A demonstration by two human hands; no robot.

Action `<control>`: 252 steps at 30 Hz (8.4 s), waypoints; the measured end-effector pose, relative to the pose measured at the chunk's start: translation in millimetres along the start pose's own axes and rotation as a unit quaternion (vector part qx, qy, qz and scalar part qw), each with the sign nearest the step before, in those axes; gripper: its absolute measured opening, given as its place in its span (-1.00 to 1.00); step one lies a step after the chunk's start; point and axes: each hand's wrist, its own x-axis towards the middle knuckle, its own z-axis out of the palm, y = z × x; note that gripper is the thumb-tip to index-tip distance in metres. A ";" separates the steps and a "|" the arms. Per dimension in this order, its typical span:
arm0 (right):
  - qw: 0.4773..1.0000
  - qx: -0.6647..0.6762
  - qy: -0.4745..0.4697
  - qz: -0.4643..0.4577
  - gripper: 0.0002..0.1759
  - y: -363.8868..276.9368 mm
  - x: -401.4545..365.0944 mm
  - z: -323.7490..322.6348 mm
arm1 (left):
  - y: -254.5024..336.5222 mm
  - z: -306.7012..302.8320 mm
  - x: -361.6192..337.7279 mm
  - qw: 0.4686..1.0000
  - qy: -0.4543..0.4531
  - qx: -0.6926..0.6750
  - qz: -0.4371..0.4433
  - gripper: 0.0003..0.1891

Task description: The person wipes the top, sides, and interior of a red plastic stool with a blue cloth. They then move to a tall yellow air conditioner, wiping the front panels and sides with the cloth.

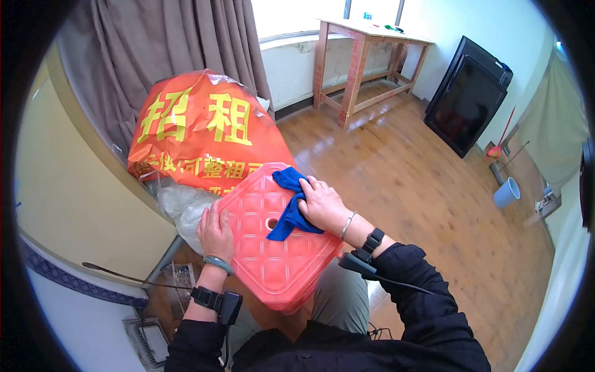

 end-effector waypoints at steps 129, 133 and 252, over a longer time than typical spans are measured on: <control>0.980 0.188 -0.054 0.046 -0.39 -8.0 97.7 14.4 | 24.2 -22.8 7.2 0.973 -0.163 0.160 0.034 -0.52; 0.975 0.204 -0.050 0.076 -0.42 -6.8 89.3 9.7 | 21.3 -18.8 5.1 0.975 -0.145 0.163 0.041 -0.53; 0.646 0.592 -0.152 0.458 -0.57 -21.9 -103.4 -230.0 | 365.5 -732.3 46.8 0.947 0.202 -0.028 0.249 -0.21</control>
